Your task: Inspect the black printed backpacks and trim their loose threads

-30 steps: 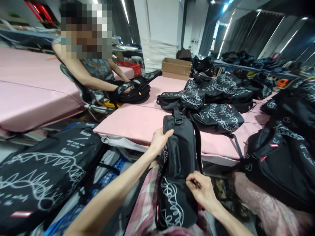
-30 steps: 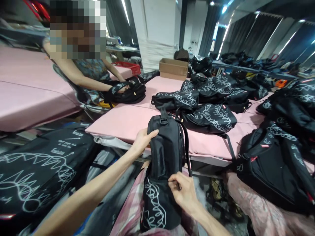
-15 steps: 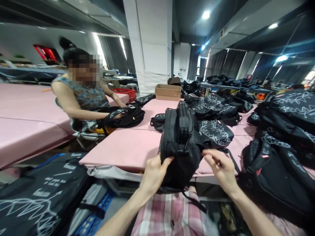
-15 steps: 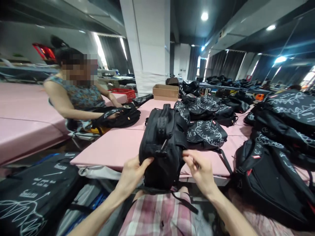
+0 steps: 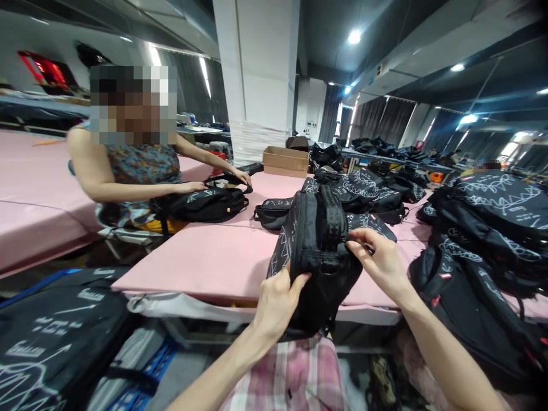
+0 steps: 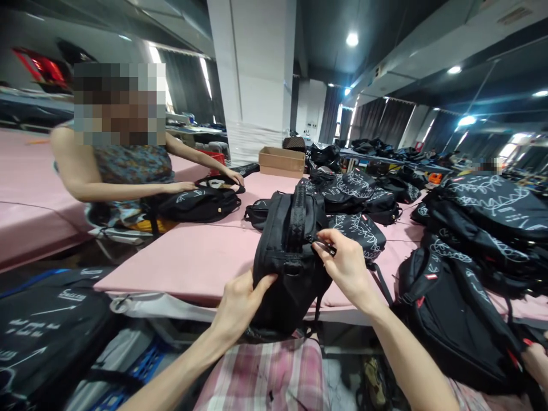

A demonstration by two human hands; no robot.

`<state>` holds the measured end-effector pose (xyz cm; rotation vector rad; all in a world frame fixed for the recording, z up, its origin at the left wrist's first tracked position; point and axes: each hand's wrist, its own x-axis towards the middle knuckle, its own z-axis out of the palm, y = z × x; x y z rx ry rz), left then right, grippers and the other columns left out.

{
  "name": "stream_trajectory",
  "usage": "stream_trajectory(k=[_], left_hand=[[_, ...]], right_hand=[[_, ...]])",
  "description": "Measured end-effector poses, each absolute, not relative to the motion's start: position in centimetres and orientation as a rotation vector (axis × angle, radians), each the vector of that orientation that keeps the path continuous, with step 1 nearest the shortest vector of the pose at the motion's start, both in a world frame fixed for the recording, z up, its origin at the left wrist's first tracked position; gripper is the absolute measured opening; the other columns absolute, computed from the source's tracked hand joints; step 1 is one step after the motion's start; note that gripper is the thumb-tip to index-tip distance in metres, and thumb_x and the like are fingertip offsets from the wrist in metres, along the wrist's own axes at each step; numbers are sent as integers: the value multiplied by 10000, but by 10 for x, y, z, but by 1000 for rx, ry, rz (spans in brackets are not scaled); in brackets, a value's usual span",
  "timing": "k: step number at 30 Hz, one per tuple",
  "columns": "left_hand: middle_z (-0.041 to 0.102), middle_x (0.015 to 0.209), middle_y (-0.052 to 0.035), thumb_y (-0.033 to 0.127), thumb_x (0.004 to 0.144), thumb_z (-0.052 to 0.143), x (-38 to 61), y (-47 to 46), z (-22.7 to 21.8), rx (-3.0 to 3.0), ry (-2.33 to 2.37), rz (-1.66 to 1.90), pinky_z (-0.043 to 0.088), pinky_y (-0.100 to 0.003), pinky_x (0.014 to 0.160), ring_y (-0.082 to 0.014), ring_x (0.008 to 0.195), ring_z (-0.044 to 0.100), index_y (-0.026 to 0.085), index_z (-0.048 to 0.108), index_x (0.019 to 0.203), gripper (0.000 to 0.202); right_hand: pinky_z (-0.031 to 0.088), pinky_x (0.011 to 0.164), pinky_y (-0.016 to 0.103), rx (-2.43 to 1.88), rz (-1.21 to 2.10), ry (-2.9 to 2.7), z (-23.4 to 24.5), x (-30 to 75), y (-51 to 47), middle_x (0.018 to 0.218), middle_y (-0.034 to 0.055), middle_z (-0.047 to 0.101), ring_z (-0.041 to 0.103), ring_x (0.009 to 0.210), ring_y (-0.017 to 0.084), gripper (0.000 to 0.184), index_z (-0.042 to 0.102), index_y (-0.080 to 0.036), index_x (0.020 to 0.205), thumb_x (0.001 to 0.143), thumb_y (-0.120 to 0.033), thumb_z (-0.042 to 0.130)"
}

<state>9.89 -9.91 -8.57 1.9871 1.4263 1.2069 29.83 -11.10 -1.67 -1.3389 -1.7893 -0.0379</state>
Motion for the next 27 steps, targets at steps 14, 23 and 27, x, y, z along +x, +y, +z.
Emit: stream_trajectory(k=[14,23,27], left_hand=[[699,704,-48,476,604,604,3,-33,-57,1990,1159,1066,520,-322,651,-237,694,621,200,679,678,296],[676,957,-80,286,845,526,89,-86,-20,3155,1080,1536,482,-337,760,-217,860,594,178,641,1052,260],[630,1090,-143,313,845,545,123,-82,-46,3213,1471,1457,442,-391,820,-279,974,553,82,560,1202,426]], right_hand=[[407,631,254,-1363,-323,-1698,-4,329,-53,774,37,678,612,703,172,145,628,-194,752,808,-316,575],[404,603,240,-1240,-172,-1689,-15,307,-69,686,10,627,576,634,142,155,603,-197,700,818,-285,558],[406,616,243,-1239,-238,-1727,-15,314,-69,706,14,627,579,658,145,111,609,-196,728,815,-239,554]])
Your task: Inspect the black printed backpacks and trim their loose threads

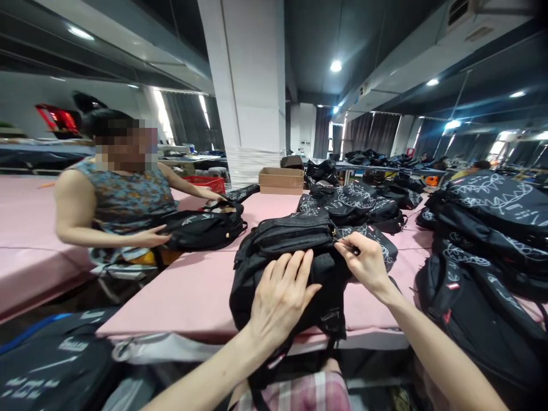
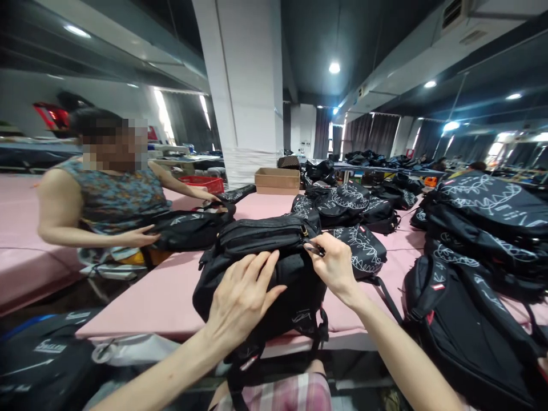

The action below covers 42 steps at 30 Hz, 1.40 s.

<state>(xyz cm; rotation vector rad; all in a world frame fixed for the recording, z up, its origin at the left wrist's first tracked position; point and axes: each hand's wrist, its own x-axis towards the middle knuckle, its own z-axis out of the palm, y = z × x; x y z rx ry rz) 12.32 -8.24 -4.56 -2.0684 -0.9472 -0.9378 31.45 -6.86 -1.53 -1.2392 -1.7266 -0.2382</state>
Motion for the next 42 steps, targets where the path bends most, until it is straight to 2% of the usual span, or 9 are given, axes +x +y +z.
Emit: stream_trajectory(k=[7,12,16,22,26,29,33,38,42], left_hand=[[581,1179,-147,365,848,534,118,-70,-48,-1937,-1063,-917,392,-394,871,-302,1088,476,112,543,1230,458],[610,861,-113,414,835,540,116,-61,-29,-2000,-1138,-865,388,-386,748,-264,870,518,136,642,990,335],[583,752,-59,235,876,482,112,-59,-24,-2137,-939,-933,385,-356,772,-204,781,515,153,636,824,182],[605,1094,-130,186,859,490,95,-78,-36,-2119,-825,-1025,382,-395,933,-270,1098,498,132,623,948,170],[549,1247,-163,276,828,532,85,-78,-41,-2142,-905,-878,468,-381,787,-283,973,574,139,616,939,195],[574,1217,-172,361,800,557,74,-65,-32,-2234,-1133,-715,488,-340,677,-251,824,624,144,607,972,281],[623,1157,-118,453,767,573,63,-59,-7,-2609,-1208,-514,472,-349,830,-266,1002,604,171,569,1112,446],[670,1044,-84,543,738,599,72,-76,-2,-2824,-1072,-420,471,-381,818,-280,966,616,208,600,1044,454],[678,973,-86,459,812,566,72,-85,-24,-2655,-838,-634,477,-355,698,-238,802,634,159,606,936,327]], right_hand=[[400,590,233,-1195,-270,-1732,-18,311,-64,698,12,622,577,641,138,121,609,-197,735,822,-228,530],[376,566,227,-1202,-404,-1821,-17,300,-61,709,26,630,573,624,136,137,611,-192,758,791,-164,481],[352,559,251,-1516,-542,-1712,-2,303,-49,725,48,652,580,627,164,114,616,-185,724,737,-138,512],[434,651,243,-1130,264,-1842,31,311,-35,818,20,667,598,749,154,214,650,-174,877,765,-327,551],[420,611,230,-939,498,-1794,32,282,-37,688,-3,619,551,650,124,254,647,-153,762,778,-384,540],[371,526,207,-839,536,-1669,24,260,-49,581,-24,537,465,541,89,279,610,-146,656,783,-386,544],[368,516,208,-881,673,-1832,24,256,-56,569,-12,552,470,522,89,307,616,-139,624,790,-385,538],[396,646,231,-1000,498,-2138,31,255,-25,802,21,658,569,721,146,219,698,-168,839,687,-315,644],[308,531,220,-1158,428,-2232,20,244,1,566,-20,529,456,557,106,261,650,-141,671,743,-379,570]])
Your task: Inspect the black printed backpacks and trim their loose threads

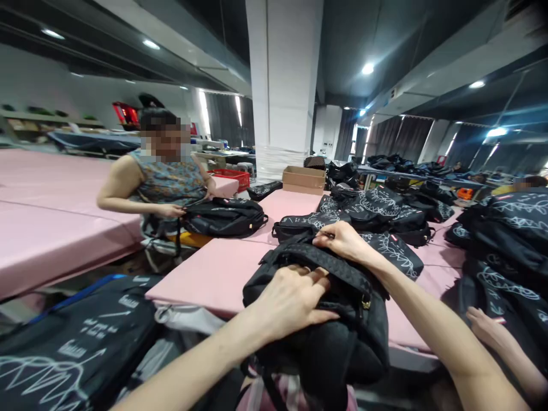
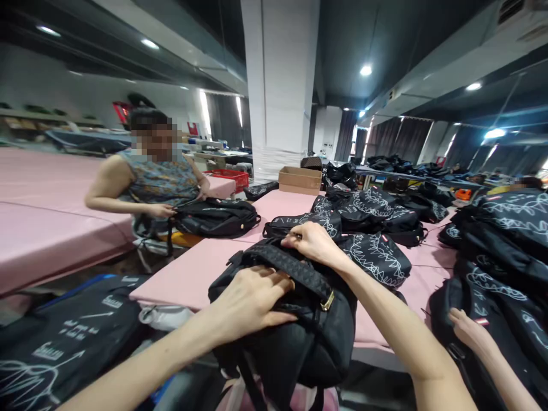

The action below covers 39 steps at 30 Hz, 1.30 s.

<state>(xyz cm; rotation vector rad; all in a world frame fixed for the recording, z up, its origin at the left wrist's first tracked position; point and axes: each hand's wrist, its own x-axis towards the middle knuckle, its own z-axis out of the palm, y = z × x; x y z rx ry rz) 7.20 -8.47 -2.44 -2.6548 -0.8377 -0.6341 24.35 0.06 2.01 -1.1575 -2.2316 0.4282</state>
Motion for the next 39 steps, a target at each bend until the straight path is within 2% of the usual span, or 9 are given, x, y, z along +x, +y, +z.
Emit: stream_trajectory(k=[4,11,16,19,22,24,26,34,39], left_hand=[[666,916,-83,212,889,485,64,-93,-43,-2496,-618,-1007,443,-300,656,-162,740,592,125,588,853,140],[650,902,-72,206,884,493,64,-95,-44,-2493,-593,-1021,431,-295,662,-160,745,569,125,576,848,122],[645,851,-80,291,860,514,66,-87,-29,-2686,-877,-709,421,-314,684,-205,765,568,148,612,890,176],[611,717,-35,347,858,474,68,-76,-6,-3098,-1020,-467,390,-259,632,-162,661,533,163,620,736,264],[394,484,22,485,836,430,72,-62,17,-3644,-1063,-62,255,-231,463,-92,452,323,155,452,498,473],[277,447,37,576,793,435,75,-54,27,-3842,-1112,141,174,-247,430,-77,431,204,166,338,457,539],[263,451,39,628,754,456,77,-47,36,-3872,-1196,194,161,-251,434,-77,444,179,173,317,463,558],[476,537,5,485,805,461,66,-32,44,-3459,-1146,46,281,-227,519,-102,509,369,157,490,543,421],[306,461,35,590,780,426,67,-33,20,-3396,-1497,-398,167,-229,427,-75,437,223,174,338,462,531]], right_hand=[[224,470,216,-1288,538,-2096,10,240,18,493,-48,365,305,486,73,413,535,-141,577,750,-516,520],[193,458,223,-1302,667,-2048,10,242,22,502,-53,339,272,477,73,458,506,-154,614,724,-598,512],[205,466,222,-1279,728,-2062,12,237,15,503,-52,348,280,473,69,456,456,-165,586,722,-597,507],[218,482,222,-1253,687,-2126,11,235,10,509,-49,355,296,484,69,433,418,-170,555,743,-551,498],[230,501,224,-1278,570,-2174,7,238,8,493,-51,333,300,495,73,417,399,-172,536,766,-510,485],[237,512,224,-1292,531,-2190,5,243,9,492,-49,335,309,504,77,411,402,-172,535,777,-496,475],[240,521,226,-1317,482,-2188,4,248,11,504,-42,360,326,518,83,398,425,-169,538,784,-478,471],[236,524,227,-1276,383,-2193,-1,251,24,528,-30,430,381,536,91,394,494,-159,555,803,-463,467],[297,551,224,-1224,475,-2063,8,259,26,546,-8,514,471,562,113,413,575,-140,596,780,-503,508]])
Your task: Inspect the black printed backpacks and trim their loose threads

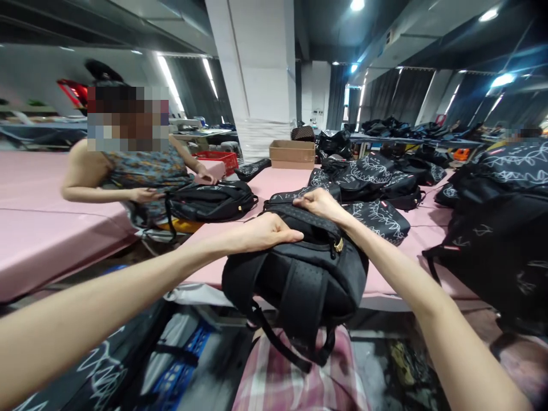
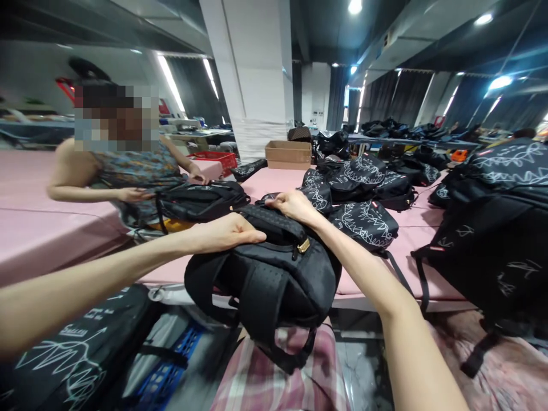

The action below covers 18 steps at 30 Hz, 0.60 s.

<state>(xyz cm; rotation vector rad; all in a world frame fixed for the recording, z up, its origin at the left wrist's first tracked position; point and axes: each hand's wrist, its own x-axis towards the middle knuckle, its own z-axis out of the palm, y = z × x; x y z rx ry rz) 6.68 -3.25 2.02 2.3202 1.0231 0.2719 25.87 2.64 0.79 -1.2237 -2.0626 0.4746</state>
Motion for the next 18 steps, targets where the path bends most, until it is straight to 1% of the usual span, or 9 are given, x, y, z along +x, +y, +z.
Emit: stream_trajectory(k=[2,3,6,8,9,11,13,15,18], left_hand=[[271,449,40,628,744,455,65,-31,17,2226,1139,371,141,-231,418,-70,420,200,181,316,449,553],[285,448,38,639,736,458,63,-30,18,2178,1181,412,149,-229,415,-72,415,216,181,332,452,554],[416,493,18,630,722,483,65,-29,26,2128,1183,513,247,-212,439,-101,464,351,172,450,493,513],[531,604,8,567,705,542,76,-31,34,2217,1093,595,331,-198,525,-130,591,460,168,564,589,417],[565,658,7,535,698,567,85,-32,38,2268,1038,603,352,-194,571,-139,652,488,168,605,646,372],[584,692,10,504,685,601,107,-36,43,2309,950,512,362,-198,604,-147,688,505,164,638,712,344],[573,655,15,506,661,637,127,-39,43,2248,923,337,359,-210,582,-144,643,498,152,635,709,357],[582,657,17,496,625,681,139,-42,40,2134,945,249,370,-221,578,-147,633,506,146,630,722,367],[647,798,-14,457,623,701,142,-48,30,1912,934,289,435,-252,666,-186,755,574,148,643,859,393]], right_hand=[[348,599,233,-1190,508,-1850,12,278,13,615,21,585,518,602,129,428,617,-131,665,800,-512,478],[370,631,242,-1171,495,-1754,12,291,3,664,35,616,540,636,139,430,633,-131,700,810,-511,464],[402,744,280,-1156,437,-1659,-6,328,-32,820,53,663,575,784,175,352,665,-155,784,791,-473,513],[399,802,301,-1182,487,-1652,-27,343,-48,891,48,664,573,856,186,279,669,-168,844,743,-411,579],[400,806,303,-1192,536,-1625,-38,346,-52,904,44,661,572,862,184,269,664,-170,870,723,-385,597],[407,770,291,-1180,624,-1555,-54,344,-54,869,32,648,565,818,169,255,646,-166,875,708,-352,598],[402,718,271,-1136,651,-1524,-62,337,-51,776,5,611,539,743,147,201,614,-165,807,720,-341,573],[386,696,257,-1088,631,-1534,-65,330,-47,715,-19,556,504,705,131,170,562,-171,745,739,-340,547],[366,696,247,-1043,632,-1559,-66,325,-45,719,-29,525,477,708,124,163,512,-181,739,758,-342,519]])
